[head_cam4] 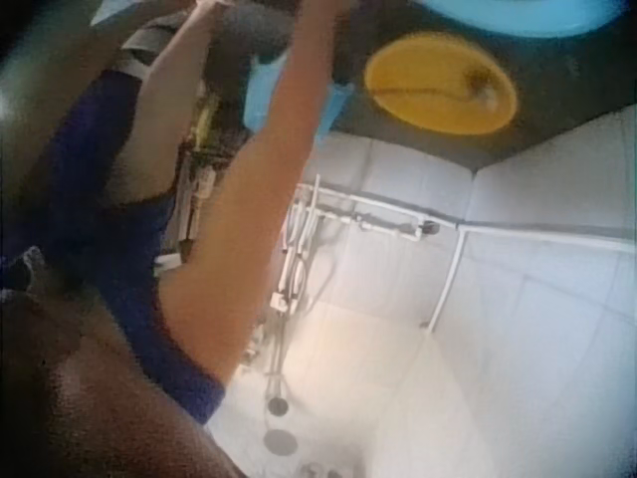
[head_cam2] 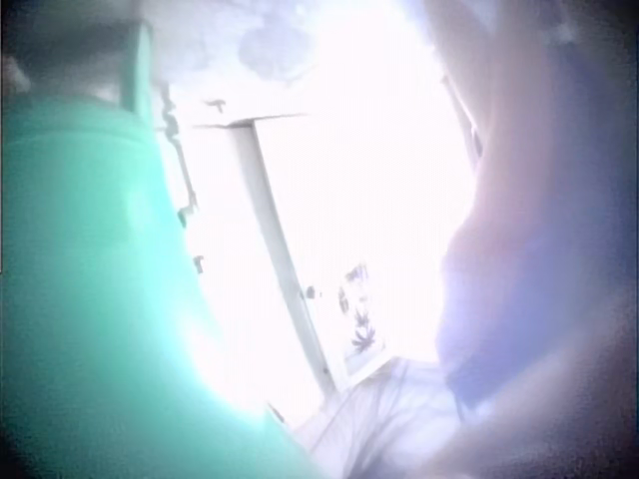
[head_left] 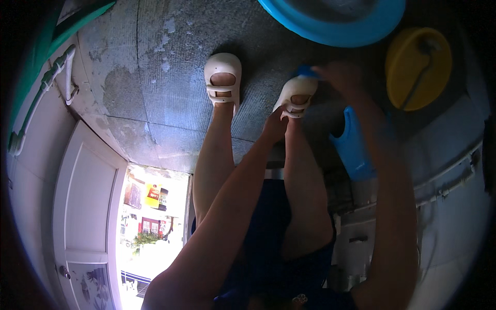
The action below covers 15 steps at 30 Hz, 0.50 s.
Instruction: The person carries basins to a washing area, then uses a brush to scrub footwear with soapy water before rinsing them and the floor.
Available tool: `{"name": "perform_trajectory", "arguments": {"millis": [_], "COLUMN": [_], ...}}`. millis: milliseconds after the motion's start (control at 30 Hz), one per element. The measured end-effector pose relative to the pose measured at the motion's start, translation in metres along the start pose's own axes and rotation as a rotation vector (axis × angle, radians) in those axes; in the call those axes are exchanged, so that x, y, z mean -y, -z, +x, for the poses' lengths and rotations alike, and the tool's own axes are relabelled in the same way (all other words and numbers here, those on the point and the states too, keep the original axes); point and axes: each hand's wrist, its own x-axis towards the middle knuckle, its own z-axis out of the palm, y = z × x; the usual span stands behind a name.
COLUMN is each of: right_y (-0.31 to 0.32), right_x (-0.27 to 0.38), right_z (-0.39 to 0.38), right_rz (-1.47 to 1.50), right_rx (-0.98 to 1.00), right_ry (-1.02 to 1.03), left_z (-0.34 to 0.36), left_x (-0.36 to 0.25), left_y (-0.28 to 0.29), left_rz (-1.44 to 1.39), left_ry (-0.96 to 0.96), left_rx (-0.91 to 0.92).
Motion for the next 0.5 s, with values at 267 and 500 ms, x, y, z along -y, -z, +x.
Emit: {"name": "perform_trajectory", "arguments": {"millis": [267,500], "right_y": [0.047,0.132], "right_x": [-0.06,-0.062], "right_z": [-0.061,0.104], "right_rz": [0.475,0.942], "right_rx": [-0.193,-0.641], "right_ry": [-0.212,-0.408], "left_z": [0.066,0.084], "left_x": [-0.032,-0.242], "left_y": [0.048,0.119], "left_rz": [0.057,0.054], "left_ry": [-0.385,-0.678], "left_rx": [-0.645,-0.67]}}
